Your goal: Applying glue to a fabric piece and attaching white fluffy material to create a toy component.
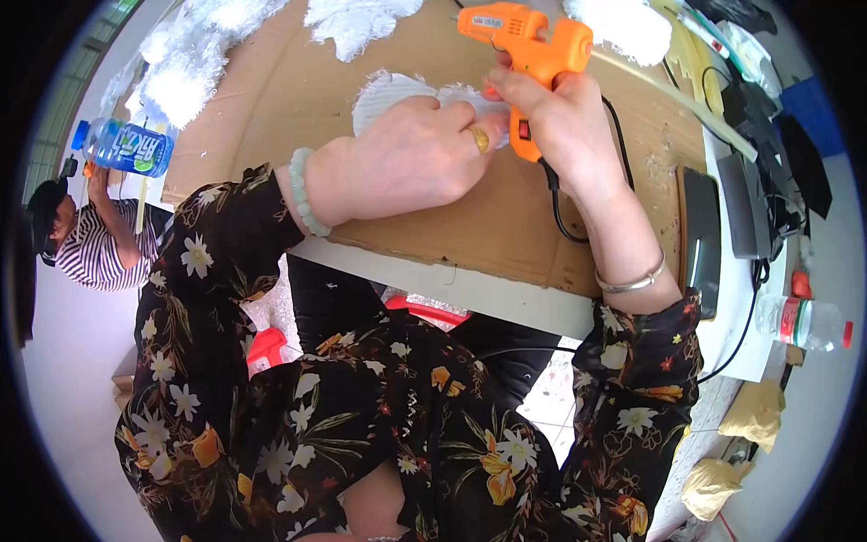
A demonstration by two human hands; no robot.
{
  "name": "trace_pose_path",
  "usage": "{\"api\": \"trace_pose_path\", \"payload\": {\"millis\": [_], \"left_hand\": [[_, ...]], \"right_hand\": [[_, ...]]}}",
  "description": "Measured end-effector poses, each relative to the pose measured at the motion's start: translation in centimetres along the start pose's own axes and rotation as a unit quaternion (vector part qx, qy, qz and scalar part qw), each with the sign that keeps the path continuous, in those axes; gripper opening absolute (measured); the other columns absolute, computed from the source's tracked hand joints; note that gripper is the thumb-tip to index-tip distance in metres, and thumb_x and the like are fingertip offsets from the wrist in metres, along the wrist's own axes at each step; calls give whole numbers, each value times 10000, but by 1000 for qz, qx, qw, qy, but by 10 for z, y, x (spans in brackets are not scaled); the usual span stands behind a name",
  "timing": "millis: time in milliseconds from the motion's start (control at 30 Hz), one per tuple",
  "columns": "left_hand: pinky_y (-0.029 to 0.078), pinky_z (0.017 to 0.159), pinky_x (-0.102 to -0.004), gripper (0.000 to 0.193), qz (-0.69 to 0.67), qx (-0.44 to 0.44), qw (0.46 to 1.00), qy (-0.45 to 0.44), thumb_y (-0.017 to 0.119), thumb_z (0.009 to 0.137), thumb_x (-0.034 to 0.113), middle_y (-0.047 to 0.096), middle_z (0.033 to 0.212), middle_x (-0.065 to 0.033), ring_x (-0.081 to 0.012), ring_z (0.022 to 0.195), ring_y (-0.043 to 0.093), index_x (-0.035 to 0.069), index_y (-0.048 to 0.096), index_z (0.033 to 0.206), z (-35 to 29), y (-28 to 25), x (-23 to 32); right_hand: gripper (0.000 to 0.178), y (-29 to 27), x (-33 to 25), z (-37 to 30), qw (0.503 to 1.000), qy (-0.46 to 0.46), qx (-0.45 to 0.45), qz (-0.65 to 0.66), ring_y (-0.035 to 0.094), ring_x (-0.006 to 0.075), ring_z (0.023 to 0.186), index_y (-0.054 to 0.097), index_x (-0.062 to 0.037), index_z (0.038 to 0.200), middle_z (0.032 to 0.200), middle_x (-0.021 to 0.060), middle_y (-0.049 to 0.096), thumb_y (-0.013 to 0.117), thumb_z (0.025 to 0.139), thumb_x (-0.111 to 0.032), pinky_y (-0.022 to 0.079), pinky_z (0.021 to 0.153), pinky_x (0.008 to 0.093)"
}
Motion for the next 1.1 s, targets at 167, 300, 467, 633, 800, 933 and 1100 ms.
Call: {"api": "trace_pose_path", "payload": {"millis": [167,300,467,633,800,933,1100], "left_hand": [[490,495,-302,101,-29,-22,999,26,626,587,141,587,624,-55,-192,694,577,42,639,604,-7,9,0],[479,504,-300,101,-17,-16,1000,3,629,588,145,586,623,-43,-194,697,572,49,649,611,-9,3,-2],[446,521,-299,95,-2,-54,998,35,625,598,154,576,637,-27,-193,698,562,72,666,625,-3,-3,2],[413,487,-264,150,-12,-75,996,37,614,544,163,559,704,-53,-174,696,511,29,628,611,-2,9,6],[445,460,-289,103,-14,-62,998,11,620,583,138,565,641,-48,-188,659,552,49,657,620,-7,6,1],[453,459,-250,169,-26,-51,998,3,611,564,133,560,729,-70,-172,674,527,-8,629,655,-7,4,-2],[465,462,-281,118,-53,-19,998,-11,631,567,130,571,645,-59,-189,644,552,25,654,614,-8,0,-4]], "right_hand": [[300,2,13,1,1000,7,11,27,621,158,913,553,33,1164,991,87,634,580,898,-104,521,784,302],[302,7,11,2,1000,8,-8,23,620,154,911,552,30,1167,985,87,639,579,899,-107,517,779,297],[306,14,5,0,999,5,-4,35,628,158,899,554,34,1164,972,88,650,578,900,-119,506,796,283],[315,9,11,1,1000,25,5,18,631,163,901,555,40,1165,972,93,653,581,897,-123,503,810,282],[325,11,10,0,999,40,10,21,631,168,911,553,41,1173,983,95,653,581,896,-126,505,820,292],[332,12,9,0,999,36,5,19,627,169,924,550,41,1182,990,93,649,578,898,-130,511,813,295],[332,12,11,0,999,45,5,22,626,164,923,550,36,1185,990,94,647,579,899,-131,528,789,292]]}}
Point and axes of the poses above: each hand's wrist, its own z-axis towards the middle knuckle, its own y-axis out of the palm, x = y × z, the point moved 10 cm from there along z, towards the middle knuckle
